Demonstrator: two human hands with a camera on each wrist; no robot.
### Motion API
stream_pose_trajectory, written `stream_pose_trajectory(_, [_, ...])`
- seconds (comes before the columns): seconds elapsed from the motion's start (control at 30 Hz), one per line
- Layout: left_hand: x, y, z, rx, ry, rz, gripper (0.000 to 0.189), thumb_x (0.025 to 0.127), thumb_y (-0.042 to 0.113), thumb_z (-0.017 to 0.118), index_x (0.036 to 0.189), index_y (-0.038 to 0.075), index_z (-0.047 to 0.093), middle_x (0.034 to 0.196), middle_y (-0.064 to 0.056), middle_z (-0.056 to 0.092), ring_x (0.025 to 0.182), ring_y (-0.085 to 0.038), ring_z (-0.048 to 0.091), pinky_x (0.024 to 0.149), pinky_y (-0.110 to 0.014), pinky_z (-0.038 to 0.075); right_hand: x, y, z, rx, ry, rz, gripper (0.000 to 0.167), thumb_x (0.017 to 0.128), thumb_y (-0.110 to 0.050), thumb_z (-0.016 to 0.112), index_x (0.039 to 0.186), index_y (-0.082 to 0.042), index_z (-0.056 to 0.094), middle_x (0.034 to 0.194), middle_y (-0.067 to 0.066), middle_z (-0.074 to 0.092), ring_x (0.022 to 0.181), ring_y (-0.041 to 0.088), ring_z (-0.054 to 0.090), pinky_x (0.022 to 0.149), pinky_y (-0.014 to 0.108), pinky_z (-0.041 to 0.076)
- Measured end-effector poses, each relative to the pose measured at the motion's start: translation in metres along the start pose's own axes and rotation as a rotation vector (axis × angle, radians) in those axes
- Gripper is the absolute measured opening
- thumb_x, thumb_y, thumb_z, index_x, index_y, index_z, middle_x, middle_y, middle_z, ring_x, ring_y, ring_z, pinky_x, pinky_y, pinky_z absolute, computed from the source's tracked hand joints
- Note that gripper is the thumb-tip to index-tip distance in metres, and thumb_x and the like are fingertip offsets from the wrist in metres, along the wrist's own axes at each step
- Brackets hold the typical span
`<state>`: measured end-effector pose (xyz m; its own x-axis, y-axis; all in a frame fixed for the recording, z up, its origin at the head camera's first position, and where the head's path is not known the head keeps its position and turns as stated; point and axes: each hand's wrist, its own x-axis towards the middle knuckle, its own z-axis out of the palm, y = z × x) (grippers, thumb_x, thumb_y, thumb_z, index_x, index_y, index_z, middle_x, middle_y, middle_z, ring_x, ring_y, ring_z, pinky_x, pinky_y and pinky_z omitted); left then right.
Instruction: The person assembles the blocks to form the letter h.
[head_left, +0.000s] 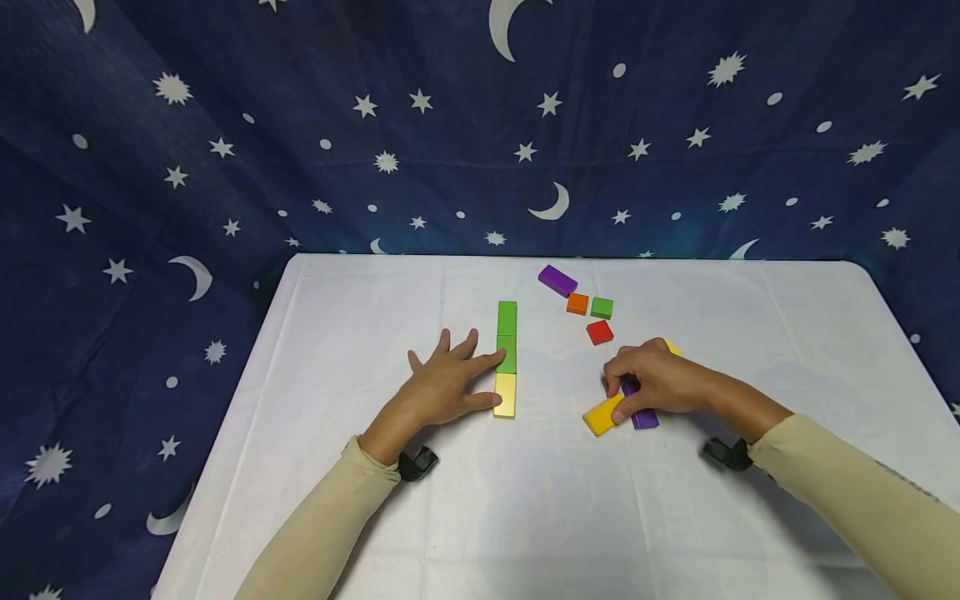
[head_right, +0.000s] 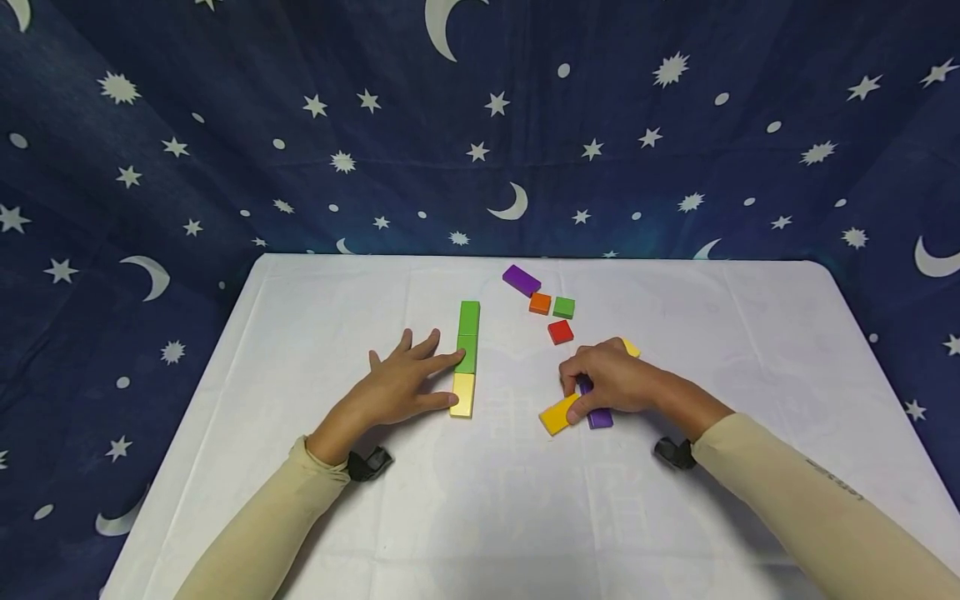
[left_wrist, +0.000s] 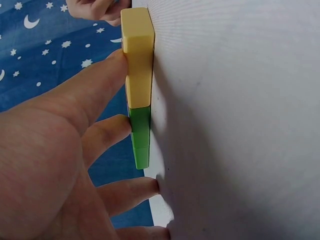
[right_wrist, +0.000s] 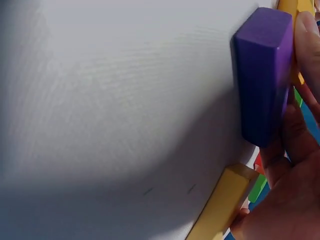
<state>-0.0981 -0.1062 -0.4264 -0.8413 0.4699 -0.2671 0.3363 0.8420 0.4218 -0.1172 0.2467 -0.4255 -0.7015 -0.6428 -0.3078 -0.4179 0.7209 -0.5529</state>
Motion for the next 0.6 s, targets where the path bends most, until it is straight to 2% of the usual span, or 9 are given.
stream_pose_trajectory(0.1, [-0.0004, 0.0000, -0.0003, 0.002, 0.002, 0.000, 0.068, 0.092, 0.055, 0.070, 0.153, 0.040, 0.046, 0.168, -0.013, 0.028, 0.153, -0.056, 0.011, 0.099, -0.092, 0.011, -0.0009, -0.0008, -0.0005, 0.011, -0.008, 0.003, 0.030, 0.074, -0.051, 0.087, 0.092, -0.037, 0.069, 0.079, -0.018, 0.059, 0.083, 0.007, 0.056, 0.088, 0.046, 0.031])
stream_pose_trajectory(0.27, [-0.0012, 0.0005, -0.0003, 0.001, 0.001, 0.000, 0.068, 0.091, 0.056, 0.070, 0.153, 0.040, 0.046, 0.168, -0.013, 0.028, 0.152, -0.057, 0.011, 0.098, -0.092, 0.011, -0.0016, -0.0011, -0.0008, 0.019, 0.003, -0.036, 0.030, 0.082, -0.046, 0.083, 0.109, -0.036, 0.076, 0.090, -0.022, 0.064, 0.091, 0.005, 0.057, 0.087, 0.044, 0.034])
stream_pose_trajectory(0.37, [-0.0010, 0.0009, 0.0000, 0.000, 0.002, -0.001, 0.068, 0.091, 0.056, 0.070, 0.153, 0.040, 0.046, 0.168, -0.013, 0.028, 0.152, -0.057, 0.011, 0.098, -0.092, 0.011, -0.0008, -0.0019, -0.0010, 0.052, 0.034, -0.043, 0.022, 0.086, -0.043, 0.081, 0.106, -0.035, 0.076, 0.091, -0.019, 0.064, 0.090, 0.008, 0.056, 0.083, 0.040, 0.036])
stream_pose_trajectory(0.6, [-0.0004, 0.0012, 0.0000, 0.006, -0.001, -0.008, 0.068, 0.092, 0.056, 0.070, 0.153, 0.041, 0.045, 0.168, -0.012, 0.028, 0.153, -0.056, 0.011, 0.099, -0.092, 0.011, 0.0042, -0.0044, -0.0015, 0.174, 0.150, -0.023, 0.019, 0.086, -0.033, 0.083, 0.101, -0.028, 0.073, 0.077, -0.008, 0.057, 0.076, 0.013, 0.054, 0.065, 0.025, 0.043])
